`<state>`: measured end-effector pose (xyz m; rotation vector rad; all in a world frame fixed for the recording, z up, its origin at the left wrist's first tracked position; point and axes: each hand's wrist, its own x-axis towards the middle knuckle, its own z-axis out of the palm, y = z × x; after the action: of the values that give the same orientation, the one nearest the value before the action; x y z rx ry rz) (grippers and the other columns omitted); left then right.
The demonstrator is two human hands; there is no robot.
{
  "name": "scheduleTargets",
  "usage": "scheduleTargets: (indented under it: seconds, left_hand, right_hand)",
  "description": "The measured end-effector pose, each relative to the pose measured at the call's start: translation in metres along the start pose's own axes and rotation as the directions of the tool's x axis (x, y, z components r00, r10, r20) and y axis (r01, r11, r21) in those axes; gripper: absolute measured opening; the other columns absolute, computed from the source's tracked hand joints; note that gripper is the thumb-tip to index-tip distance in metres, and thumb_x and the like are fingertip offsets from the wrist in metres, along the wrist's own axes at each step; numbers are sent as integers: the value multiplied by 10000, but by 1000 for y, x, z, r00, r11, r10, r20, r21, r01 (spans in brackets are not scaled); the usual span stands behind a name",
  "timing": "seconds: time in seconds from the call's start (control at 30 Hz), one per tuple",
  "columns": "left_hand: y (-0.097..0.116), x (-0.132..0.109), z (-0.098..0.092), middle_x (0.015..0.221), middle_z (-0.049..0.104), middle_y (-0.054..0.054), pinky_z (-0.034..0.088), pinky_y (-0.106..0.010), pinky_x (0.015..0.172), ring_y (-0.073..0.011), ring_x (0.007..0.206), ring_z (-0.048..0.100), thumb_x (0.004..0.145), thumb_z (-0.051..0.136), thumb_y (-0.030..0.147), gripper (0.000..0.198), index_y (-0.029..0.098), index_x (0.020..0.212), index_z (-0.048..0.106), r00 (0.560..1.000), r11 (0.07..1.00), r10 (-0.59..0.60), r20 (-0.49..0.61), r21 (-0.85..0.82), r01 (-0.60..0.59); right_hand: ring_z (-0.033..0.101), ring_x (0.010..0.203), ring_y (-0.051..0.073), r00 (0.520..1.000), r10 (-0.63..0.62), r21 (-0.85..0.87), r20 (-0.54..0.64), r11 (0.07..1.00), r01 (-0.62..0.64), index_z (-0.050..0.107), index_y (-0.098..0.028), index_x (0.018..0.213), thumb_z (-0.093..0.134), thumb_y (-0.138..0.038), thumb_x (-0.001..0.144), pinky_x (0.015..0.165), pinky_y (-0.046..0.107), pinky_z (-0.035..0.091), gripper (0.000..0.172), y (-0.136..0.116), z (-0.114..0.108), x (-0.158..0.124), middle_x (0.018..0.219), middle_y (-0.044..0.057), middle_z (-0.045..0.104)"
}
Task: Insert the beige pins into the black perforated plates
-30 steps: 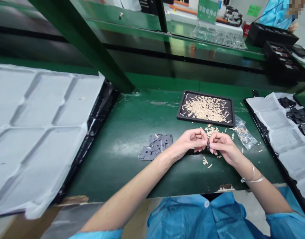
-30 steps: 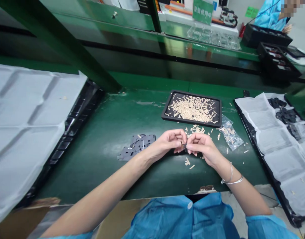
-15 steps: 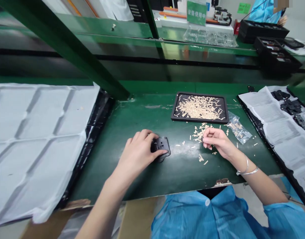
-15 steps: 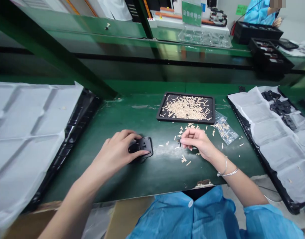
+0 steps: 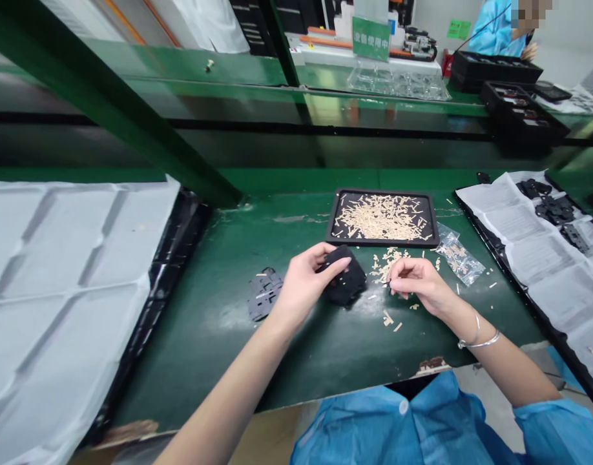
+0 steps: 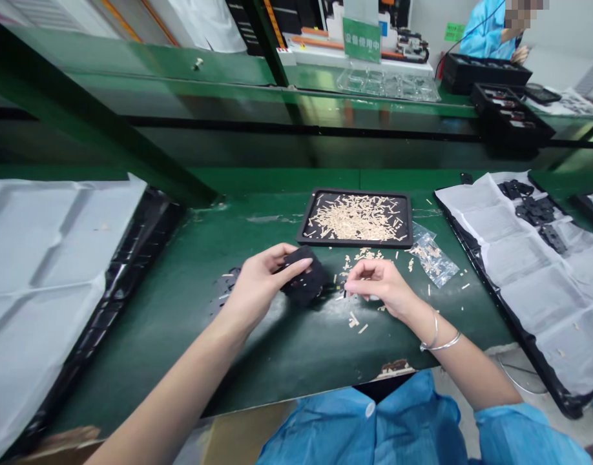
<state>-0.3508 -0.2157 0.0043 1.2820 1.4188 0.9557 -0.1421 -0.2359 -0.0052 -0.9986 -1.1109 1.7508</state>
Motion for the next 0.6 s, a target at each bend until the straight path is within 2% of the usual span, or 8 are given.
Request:
scheduleTargets:
  seconds: [0.07, 0.13, 0.23, 0.3, 0.37, 0.47, 0.53, 0.6]
  left_hand:
    - [2, 11, 7, 663, 631, -10, 421, -250, 590, -165, 634, 578, 617, 710, 439, 315, 173, 712, 572, 994, 999, -12, 105, 51, 7]
    - [4, 18, 3, 635, 621, -6, 404, -249, 577, -162, 609, 562, 605, 699, 441, 308, 172, 676, 567, 972, 983, -63, 225, 185, 21]
    - [5, 22, -17, 594, 591, -3, 381, -262, 565, -169, 587, 536, 648, 654, 506, 343, 177, 620, 560, 941, 918, -130, 313, 396, -5]
    - [4, 23, -31, 618, 604, -21, 410, -296, 618, -200, 640, 561, 691, 610, 550, 380, 183, 597, 575, 933, 875, -105, 344, 477, -78]
    - [4, 22, -42, 776, 670, -57, 450, -343, 754, -246, 792, 610, 707, 608, 535, 353, 190, 634, 629, 929, 864, -3, 369, 470, -184]
    - [6, 21, -49, 994, 687, -82, 433, -396, 930, -284, 990, 611, 717, 636, 481, 277, 208, 703, 679, 921, 866, 132, 367, 408, -288]
    - [7, 20, -50, 1017, 688, -80, 451, -392, 918, -280, 998, 610, 728, 648, 464, 257, 210, 696, 669, 922, 880, 142, 360, 381, -284]
    - [7, 19, -47, 878, 693, -63, 498, -338, 769, -233, 841, 630, 749, 642, 470, 282, 199, 673, 630, 940, 932, 85, 329, 306, -192]
  right_hand:
    - [460, 450, 57, 1000, 3, -4, 3, 1000, -3, 642, -174, 604, 823, -344, 582, 427, 190, 326, 249, 1, -1, 1, 550, -21, 625]
    - [467, 458, 59, 1000, 17, -8, 12, 1000, -17, 641, -175, 607, 825, -344, 584, 430, 190, 328, 250, 1, -2, 3, 548, -23, 623]
    - [469, 466, 59, 998, 41, -8, 38, 999, -41, 639, -173, 614, 828, -337, 591, 430, 190, 328, 252, -1, -1, 3, 540, -29, 616]
    - [481, 477, 60, 998, 49, -7, 51, 999, -49, 639, -172, 618, 827, -332, 598, 433, 188, 327, 248, -1, 0, 2, 543, -30, 618]
    - [501, 489, 64, 997, 55, -11, 55, 998, -54, 641, -173, 619, 826, -327, 601, 436, 187, 327, 241, -2, 1, 1, 551, -29, 623]
    - [518, 499, 70, 995, 71, -15, 66, 997, -71, 645, -172, 616, 828, -325, 602, 437, 189, 328, 239, -1, 1, 0, 554, -23, 630]
    - [508, 488, 68, 994, 82, -19, 77, 997, -81, 644, -171, 617, 831, -332, 605, 436, 191, 329, 248, -1, 2, 0, 545, -23, 629]
    - [494, 477, 64, 992, 87, -28, 89, 996, -85, 641, -168, 622, 830, -344, 617, 438, 192, 332, 258, -2, 2, -1, 544, -25, 630]
